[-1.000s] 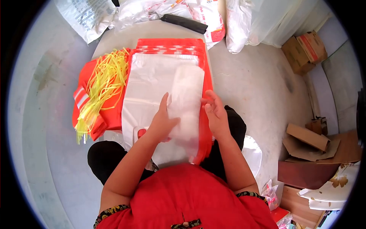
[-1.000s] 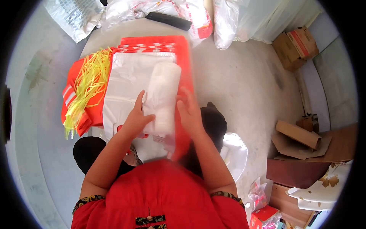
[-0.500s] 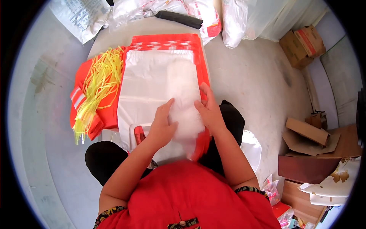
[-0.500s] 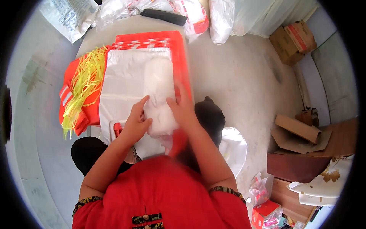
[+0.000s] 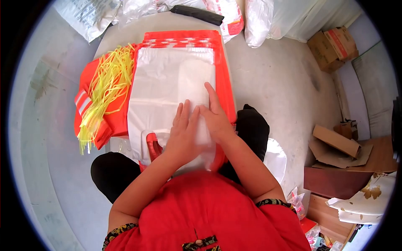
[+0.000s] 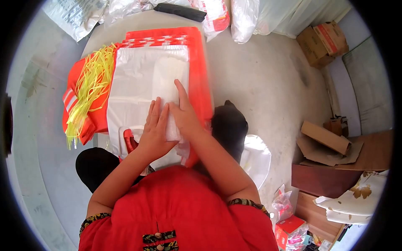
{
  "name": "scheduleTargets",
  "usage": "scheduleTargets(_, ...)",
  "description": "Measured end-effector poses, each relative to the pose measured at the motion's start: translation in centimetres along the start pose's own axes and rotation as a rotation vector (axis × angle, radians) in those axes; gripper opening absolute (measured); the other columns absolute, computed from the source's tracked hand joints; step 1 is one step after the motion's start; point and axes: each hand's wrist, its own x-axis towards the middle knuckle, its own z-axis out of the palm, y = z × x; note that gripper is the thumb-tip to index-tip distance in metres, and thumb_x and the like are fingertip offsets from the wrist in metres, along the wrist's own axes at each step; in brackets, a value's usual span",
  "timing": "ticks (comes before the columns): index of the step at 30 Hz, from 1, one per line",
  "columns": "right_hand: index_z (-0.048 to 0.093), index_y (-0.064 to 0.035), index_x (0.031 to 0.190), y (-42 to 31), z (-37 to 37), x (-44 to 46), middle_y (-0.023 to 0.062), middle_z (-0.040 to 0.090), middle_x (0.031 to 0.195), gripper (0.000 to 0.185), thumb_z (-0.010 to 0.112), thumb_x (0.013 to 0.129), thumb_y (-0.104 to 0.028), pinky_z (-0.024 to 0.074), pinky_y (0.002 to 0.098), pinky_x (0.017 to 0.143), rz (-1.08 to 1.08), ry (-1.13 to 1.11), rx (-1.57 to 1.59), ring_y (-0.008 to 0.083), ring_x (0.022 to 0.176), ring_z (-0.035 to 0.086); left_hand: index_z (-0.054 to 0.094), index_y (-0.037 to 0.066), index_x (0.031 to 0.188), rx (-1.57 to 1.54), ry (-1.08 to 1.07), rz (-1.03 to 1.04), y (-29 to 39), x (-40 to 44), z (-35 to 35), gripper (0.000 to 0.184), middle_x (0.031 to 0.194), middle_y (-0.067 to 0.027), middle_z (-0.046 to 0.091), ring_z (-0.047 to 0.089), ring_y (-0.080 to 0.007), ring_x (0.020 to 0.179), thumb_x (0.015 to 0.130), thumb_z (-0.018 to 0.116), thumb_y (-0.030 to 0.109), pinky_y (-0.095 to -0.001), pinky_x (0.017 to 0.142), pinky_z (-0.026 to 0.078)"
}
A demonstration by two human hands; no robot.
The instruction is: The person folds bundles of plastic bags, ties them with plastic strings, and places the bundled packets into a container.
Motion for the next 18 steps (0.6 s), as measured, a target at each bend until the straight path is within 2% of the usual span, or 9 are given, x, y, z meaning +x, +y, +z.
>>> scheduleTargets(4,0.013,-0.0104,0.167,-1.1,-0.2,0.5,0.0136,0.011,0.174,0.068,0.046,0.108,-0.018,0.0152,0.0359,0.126,0.137,0.058,0.114,0.0268,0.159,0.011,0.046,0.013,0.153,0.058,-0.003,0.113,-0.5,0.2,0.0,0.095,0.167,-0.0297,0.017,0.02,-0.0525,0.153,0.069,0.091,0.022,-0.0562,0.12,0.033)
scheduleTargets(7,0.009,-0.0107,0.167,-0.4,-0.7,1.5,0.0138,0.008,0.174,0.068,0.043,0.11,-0.024,0.0126,0.0378,0.127,0.179,0.06,0.289,0.0268,0.16,0.008,0.055,0.02,0.147,0.07,-0.006,0.158,-0.6,0.2,0.0,0.084,0.165,-0.0287,0.022,0.024,-0.0536,0.151,0.071,0.09,0.019,-0.0575,0.118,0.036)
scheduleTargets(13,0.008,-0.0105,0.167,-1.0,-1.0,3.9,0.0189,0.01,0.172,0.075,0.052,0.107,-0.022,0.0146,0.0391,0.127,0.14,0.008,0.084,0.0302,0.159,0.01,0.061,0.021,0.141,0.173,-0.033,0.229,-2.0,-0.1,0.2,0.072,0.163,-0.0252,0.028,0.028,-0.0534,0.149,0.073,0.082,0.009,-0.0596,0.116,0.037)
scheduleTargets(16,0.013,-0.0139,0.167,-2.7,-0.7,4.6,0.0176,0.014,0.172,0.078,0.057,0.104,-0.02,0.0209,0.0385,0.125,0.116,0.03,-0.152,0.0304,0.158,0.017,0.064,0.02,0.137,0.213,-0.064,0.253,-2.1,-0.2,0.0,0.064,0.163,-0.0216,0.032,0.028,-0.0535,0.149,0.076,0.075,0.004,-0.0618,0.114,0.037)
scheduleTargets(18,0.011,-0.0117,0.167,-3.0,-0.6,5.6,0.0214,0.02,0.17,0.082,0.06,0.101,-0.016,0.0228,0.0389,0.125,0.087,0.021,-0.207,0.0339,0.157,0.021,0.065,0.019,0.135,0.239,-0.08,0.269,-2.2,-0.4,-0.2,0.06,0.163,-0.0199,0.033,0.029,-0.0538,0.148,0.078,0.073,0.004,-0.0625,0.114,0.038)
